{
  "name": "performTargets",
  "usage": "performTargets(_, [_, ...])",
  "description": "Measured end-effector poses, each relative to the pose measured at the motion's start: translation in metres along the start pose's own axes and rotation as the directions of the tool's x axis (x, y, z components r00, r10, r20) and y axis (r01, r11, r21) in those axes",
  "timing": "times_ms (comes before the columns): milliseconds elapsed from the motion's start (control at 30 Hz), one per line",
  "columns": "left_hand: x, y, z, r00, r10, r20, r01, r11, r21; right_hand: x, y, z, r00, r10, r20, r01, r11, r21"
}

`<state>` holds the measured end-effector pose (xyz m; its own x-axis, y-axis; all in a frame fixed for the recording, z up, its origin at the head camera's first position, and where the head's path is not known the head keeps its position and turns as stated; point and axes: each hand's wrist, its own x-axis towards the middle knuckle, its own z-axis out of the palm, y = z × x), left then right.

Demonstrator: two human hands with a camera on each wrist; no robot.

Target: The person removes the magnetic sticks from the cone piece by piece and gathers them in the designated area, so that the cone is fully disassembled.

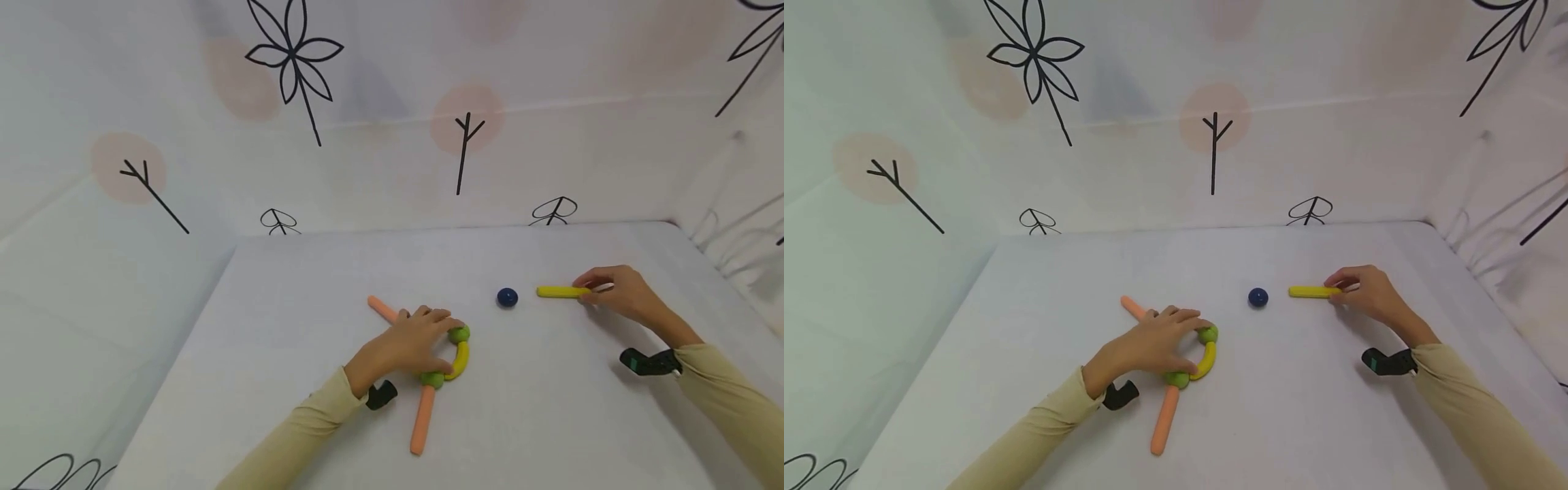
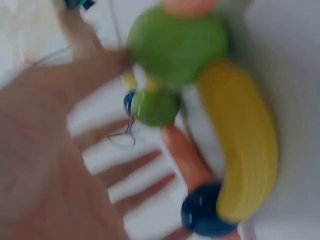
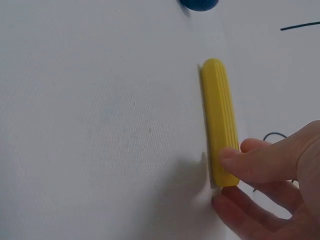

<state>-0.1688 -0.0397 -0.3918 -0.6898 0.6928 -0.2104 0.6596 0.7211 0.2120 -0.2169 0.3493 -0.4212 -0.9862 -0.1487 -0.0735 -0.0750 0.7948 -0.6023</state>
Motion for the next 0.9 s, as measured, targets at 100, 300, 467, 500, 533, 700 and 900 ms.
performTargets(100, [-0.003,-0.009,-0.006,0.991,0.087,0.101,-0.076,0.992,-0.102,-0.002,-0.001,-0.001,1.000,0.003,-0.005,-0.003,1.000,-0.023])
performTargets(300, [-0.005,-0.016,-0.013,0.969,0.147,0.199,-0.124,0.985,-0.123,-0.007,-0.011,-0.003,0.996,-0.060,-0.062,0.056,0.996,-0.070])
performTargets(467, [-0.003,-0.015,-0.006,0.989,0.098,0.114,-0.092,0.994,-0.064,-0.017,-0.026,-0.006,0.986,-0.125,-0.110,0.117,0.990,-0.075])
performTargets(500, [-0.003,-0.014,-0.004,0.992,0.088,0.094,-0.084,0.995,-0.050,-0.020,-0.030,-0.007,0.984,-0.134,-0.114,0.126,0.989,-0.075])
performTargets(533, [-0.003,-0.013,-0.003,0.995,0.076,0.071,-0.073,0.997,-0.040,-0.023,-0.034,-0.007,0.983,-0.142,-0.116,0.134,0.988,-0.077])
performTargets(700, [-0.004,-0.010,0.003,1.000,0.018,-0.017,-0.018,0.999,0.029,-0.037,-0.055,-0.004,0.974,-0.205,-0.101,0.197,0.977,-0.084])
performTargets(900, [-0.006,-0.006,0.004,0.996,-0.056,-0.071,0.058,0.998,0.029,-0.055,-0.082,0.009,0.942,-0.329,-0.068,0.323,0.943,-0.085])
